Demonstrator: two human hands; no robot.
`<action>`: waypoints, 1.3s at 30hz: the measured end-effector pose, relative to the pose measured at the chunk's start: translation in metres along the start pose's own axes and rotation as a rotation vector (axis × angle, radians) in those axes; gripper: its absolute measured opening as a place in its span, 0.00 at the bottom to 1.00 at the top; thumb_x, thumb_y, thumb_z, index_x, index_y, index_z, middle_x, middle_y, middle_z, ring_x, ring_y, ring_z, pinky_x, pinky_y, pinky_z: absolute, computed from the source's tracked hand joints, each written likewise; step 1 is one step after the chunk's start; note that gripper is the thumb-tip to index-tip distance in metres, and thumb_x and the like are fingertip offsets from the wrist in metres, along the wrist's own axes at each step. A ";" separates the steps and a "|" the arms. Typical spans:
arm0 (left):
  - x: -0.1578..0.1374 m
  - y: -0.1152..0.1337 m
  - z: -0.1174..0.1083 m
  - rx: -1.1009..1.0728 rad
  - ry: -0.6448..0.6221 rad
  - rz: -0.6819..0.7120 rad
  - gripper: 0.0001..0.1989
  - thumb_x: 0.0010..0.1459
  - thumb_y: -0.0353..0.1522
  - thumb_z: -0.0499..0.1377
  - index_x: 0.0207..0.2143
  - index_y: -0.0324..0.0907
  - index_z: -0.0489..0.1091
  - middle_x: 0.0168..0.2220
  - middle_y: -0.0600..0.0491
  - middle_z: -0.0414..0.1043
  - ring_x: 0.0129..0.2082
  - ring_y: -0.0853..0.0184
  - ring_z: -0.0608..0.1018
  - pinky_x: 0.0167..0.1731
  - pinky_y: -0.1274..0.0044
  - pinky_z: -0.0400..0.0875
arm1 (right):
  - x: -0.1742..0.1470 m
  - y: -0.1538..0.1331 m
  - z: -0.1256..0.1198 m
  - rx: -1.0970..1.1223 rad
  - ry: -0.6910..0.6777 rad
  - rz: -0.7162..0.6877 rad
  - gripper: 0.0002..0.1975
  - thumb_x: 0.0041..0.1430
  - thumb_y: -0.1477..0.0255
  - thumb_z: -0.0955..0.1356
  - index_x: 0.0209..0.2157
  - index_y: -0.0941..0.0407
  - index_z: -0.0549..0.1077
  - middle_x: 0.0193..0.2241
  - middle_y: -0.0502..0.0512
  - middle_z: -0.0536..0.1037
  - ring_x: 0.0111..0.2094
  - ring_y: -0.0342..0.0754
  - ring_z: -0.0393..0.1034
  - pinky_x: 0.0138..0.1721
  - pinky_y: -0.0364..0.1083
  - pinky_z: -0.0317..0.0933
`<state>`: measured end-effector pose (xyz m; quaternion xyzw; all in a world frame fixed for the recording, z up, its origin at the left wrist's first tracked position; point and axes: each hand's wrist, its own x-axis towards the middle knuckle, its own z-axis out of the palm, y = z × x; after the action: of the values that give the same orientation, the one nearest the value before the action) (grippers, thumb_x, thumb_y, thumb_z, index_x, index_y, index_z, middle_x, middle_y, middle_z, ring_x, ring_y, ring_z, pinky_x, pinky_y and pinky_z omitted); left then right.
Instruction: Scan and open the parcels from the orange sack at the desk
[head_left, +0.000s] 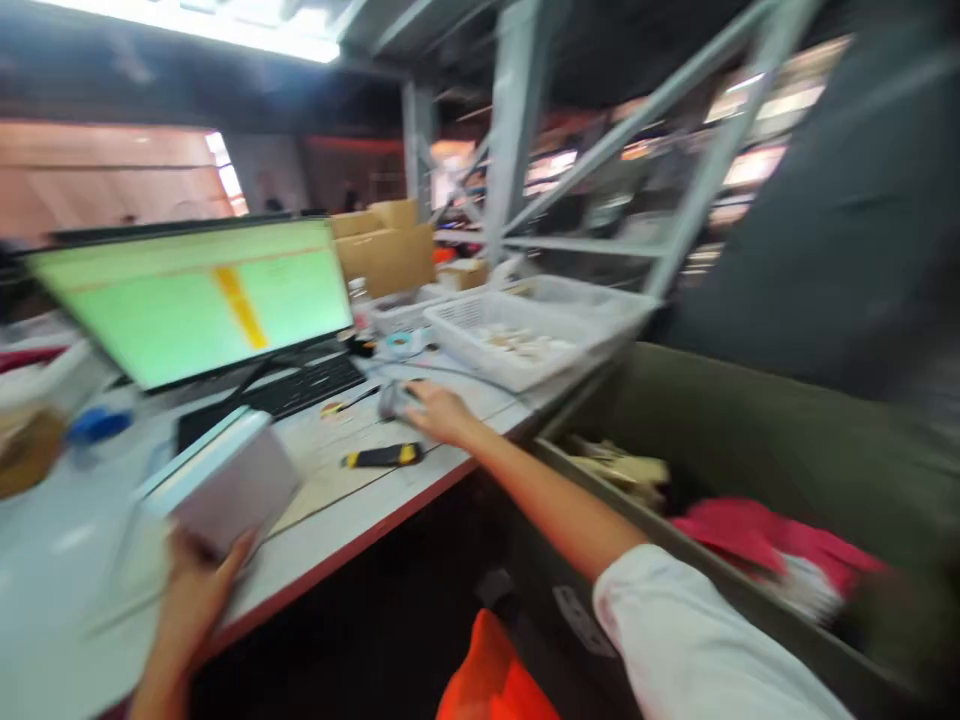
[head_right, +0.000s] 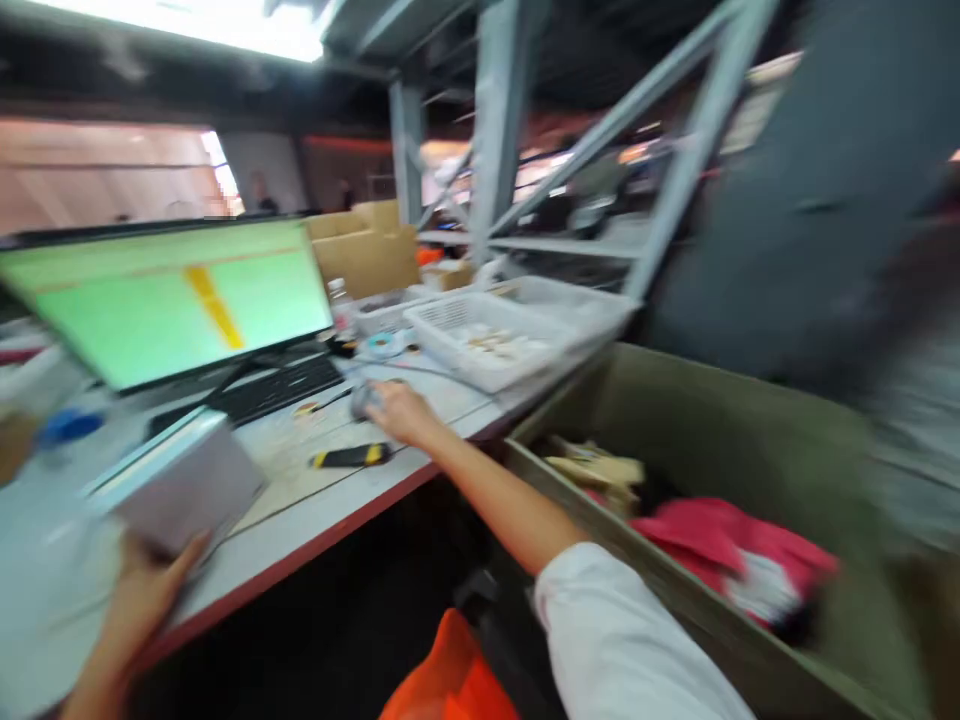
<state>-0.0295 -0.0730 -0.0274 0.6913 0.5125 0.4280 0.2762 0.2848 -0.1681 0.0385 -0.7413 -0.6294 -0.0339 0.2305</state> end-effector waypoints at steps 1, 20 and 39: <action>-0.011 -0.019 -0.021 0.033 0.036 -0.063 0.27 0.61 0.41 0.67 0.58 0.43 0.66 0.55 0.45 0.73 0.52 0.56 0.79 0.51 0.61 0.77 | 0.005 -0.002 0.016 0.003 -0.029 0.022 0.25 0.66 0.70 0.69 0.62 0.61 0.71 0.61 0.69 0.74 0.61 0.61 0.69 0.62 0.55 0.62; -0.036 -0.070 -0.058 -0.284 0.072 -0.177 0.32 0.57 0.44 0.68 0.57 0.42 0.60 0.56 0.41 0.74 0.57 0.53 0.77 0.58 0.62 0.71 | 0.039 -0.022 0.031 -0.017 -0.357 -0.034 0.26 0.60 0.51 0.68 0.47 0.57 0.79 0.38 0.64 0.82 0.40 0.64 0.77 0.40 0.54 0.67; -0.038 -0.069 -0.056 -0.278 0.018 -0.201 0.33 0.58 0.44 0.67 0.59 0.43 0.58 0.58 0.41 0.74 0.58 0.53 0.77 0.58 0.62 0.72 | 0.091 0.015 0.086 -0.297 -0.226 0.203 0.27 0.66 0.57 0.64 0.54 0.65 0.75 0.43 0.75 0.81 0.45 0.69 0.78 0.42 0.59 0.70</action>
<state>-0.1151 -0.0902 -0.0692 0.5880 0.5172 0.4711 0.4059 0.2968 -0.0534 -0.0112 -0.8259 -0.5613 -0.0194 0.0491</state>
